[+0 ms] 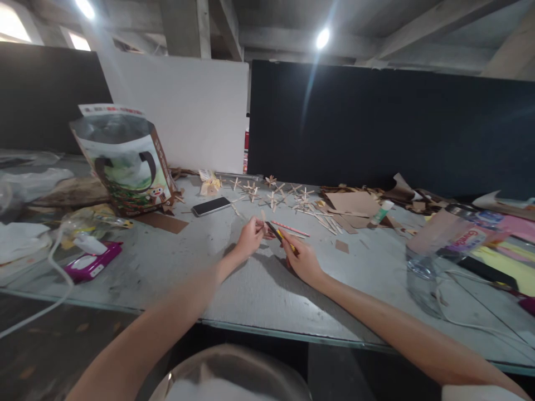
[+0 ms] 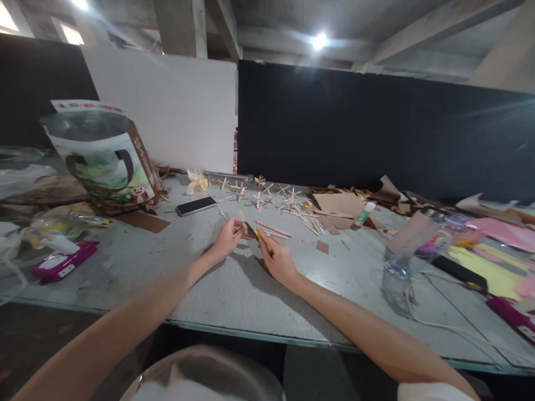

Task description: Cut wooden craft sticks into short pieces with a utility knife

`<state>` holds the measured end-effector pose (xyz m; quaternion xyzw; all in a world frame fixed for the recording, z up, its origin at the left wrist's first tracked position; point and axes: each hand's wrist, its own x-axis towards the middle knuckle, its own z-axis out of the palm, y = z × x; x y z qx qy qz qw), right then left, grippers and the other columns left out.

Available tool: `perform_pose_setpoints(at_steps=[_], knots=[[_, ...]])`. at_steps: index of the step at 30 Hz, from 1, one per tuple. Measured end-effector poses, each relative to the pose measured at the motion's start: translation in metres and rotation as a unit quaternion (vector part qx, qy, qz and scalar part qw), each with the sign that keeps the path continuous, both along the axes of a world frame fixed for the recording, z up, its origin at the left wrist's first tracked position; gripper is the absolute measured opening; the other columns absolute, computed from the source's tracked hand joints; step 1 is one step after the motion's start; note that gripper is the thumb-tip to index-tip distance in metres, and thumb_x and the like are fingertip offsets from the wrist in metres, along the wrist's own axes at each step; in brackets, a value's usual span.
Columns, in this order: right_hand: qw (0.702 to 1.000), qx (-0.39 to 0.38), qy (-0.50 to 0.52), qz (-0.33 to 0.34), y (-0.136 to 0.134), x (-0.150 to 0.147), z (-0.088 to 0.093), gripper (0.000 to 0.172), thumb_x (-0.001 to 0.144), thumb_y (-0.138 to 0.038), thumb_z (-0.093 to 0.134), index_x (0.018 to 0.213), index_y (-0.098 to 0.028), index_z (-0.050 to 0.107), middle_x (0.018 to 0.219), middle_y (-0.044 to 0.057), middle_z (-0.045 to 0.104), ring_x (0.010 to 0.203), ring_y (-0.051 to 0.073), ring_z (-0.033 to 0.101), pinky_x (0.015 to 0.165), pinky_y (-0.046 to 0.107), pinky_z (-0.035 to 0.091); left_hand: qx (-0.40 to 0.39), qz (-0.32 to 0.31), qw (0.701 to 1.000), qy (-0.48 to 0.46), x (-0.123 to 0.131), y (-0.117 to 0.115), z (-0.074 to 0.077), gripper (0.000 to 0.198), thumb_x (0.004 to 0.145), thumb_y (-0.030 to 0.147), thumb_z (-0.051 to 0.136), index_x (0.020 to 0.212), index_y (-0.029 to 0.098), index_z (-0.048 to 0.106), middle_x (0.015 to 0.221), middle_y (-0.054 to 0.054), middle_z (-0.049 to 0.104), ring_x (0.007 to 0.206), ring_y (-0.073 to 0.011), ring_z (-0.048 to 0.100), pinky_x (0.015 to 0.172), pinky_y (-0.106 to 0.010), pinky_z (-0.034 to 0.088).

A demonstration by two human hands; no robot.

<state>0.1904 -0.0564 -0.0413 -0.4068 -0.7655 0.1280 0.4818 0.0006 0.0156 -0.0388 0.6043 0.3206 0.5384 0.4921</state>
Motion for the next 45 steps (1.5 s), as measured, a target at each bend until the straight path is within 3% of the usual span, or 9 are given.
perform_pose_setpoints(at_steps=[6, 13, 18, 28, 35, 45], knots=[[0.998, -0.045, 0.036, 0.022, -0.0008, -0.0015, -0.0013, 0.046, 0.106, -0.038, 0.045, 0.143, -0.019, 0.065, 0.093, 0.007, 0.071, 0.054, 0.011, 0.059, 0.048, 0.021, 0.049, 0.014, 0.016, 1.0, 0.021, -0.0001, -0.0021, 0.0012, 0.028, 0.089, 0.033, 0.071, 0.088, 0.021, 0.046, 0.076, -0.002, 0.072, 0.071, -0.0227, 0.078, 0.07, -0.041, 0.066], [0.984, -0.138, 0.092, 0.061, -0.0052, -0.0067, 0.0006, 0.051, 0.104, -0.044, 0.046, 0.144, -0.018, 0.064, 0.088, 0.004, 0.067, 0.038, 0.008, 0.052, 0.036, 0.021, 0.043, 0.013, 0.039, 0.999, 0.01, 0.0002, -0.0043, 0.0024, 0.031, 0.085, 0.031, 0.076, 0.083, 0.021, 0.047, 0.076, -0.002, 0.069, 0.072, -0.0227, 0.077, 0.071, -0.043, 0.067], [0.975, -0.177, 0.113, 0.072, -0.0075, -0.0094, 0.0021, 0.053, 0.102, -0.045, 0.047, 0.145, -0.018, 0.062, 0.084, 0.002, 0.066, 0.037, 0.007, 0.05, 0.034, 0.02, 0.04, 0.018, 0.039, 0.999, 0.002, 0.0008, -0.0041, 0.0013, 0.035, 0.084, 0.037, 0.078, 0.084, 0.022, 0.046, 0.074, 0.0, 0.07, 0.068, -0.0192, 0.076, 0.066, -0.035, 0.066], [0.997, -0.06, 0.043, 0.022, -0.0061, -0.0061, 0.0029, 0.047, 0.105, -0.037, 0.046, 0.145, -0.019, 0.064, 0.09, 0.006, 0.069, 0.053, 0.011, 0.056, 0.046, 0.021, 0.047, 0.011, 0.032, 0.999, -0.007, 0.0011, -0.0033, 0.0033, 0.032, 0.084, 0.03, 0.076, 0.084, 0.022, 0.045, 0.074, 0.0, 0.07, 0.067, -0.0201, 0.076, 0.066, -0.036, 0.065], [0.999, -0.04, 0.026, 0.014, -0.0051, -0.0058, 0.0015, 0.047, 0.106, -0.037, 0.044, 0.145, -0.02, 0.064, 0.088, 0.006, 0.068, 0.057, 0.014, 0.059, 0.05, 0.023, 0.05, 0.019, 0.034, 0.999, -0.003, 0.001, -0.0028, 0.0021, 0.036, 0.083, 0.037, 0.078, 0.084, 0.023, 0.045, 0.071, 0.001, 0.072, 0.067, -0.0193, 0.077, 0.063, -0.031, 0.064], [0.998, -0.042, 0.03, 0.02, -0.0039, -0.0058, -0.0008, 0.048, 0.106, -0.039, 0.044, 0.145, -0.02, 0.064, 0.088, 0.006, 0.067, 0.055, 0.013, 0.057, 0.049, 0.022, 0.049, 0.005, 0.031, 0.999, 0.008, 0.0007, -0.0001, -0.0008, 0.03, 0.086, 0.032, 0.074, 0.087, 0.022, 0.046, 0.073, 0.0, 0.071, 0.065, -0.0202, 0.077, 0.062, -0.032, 0.064]])
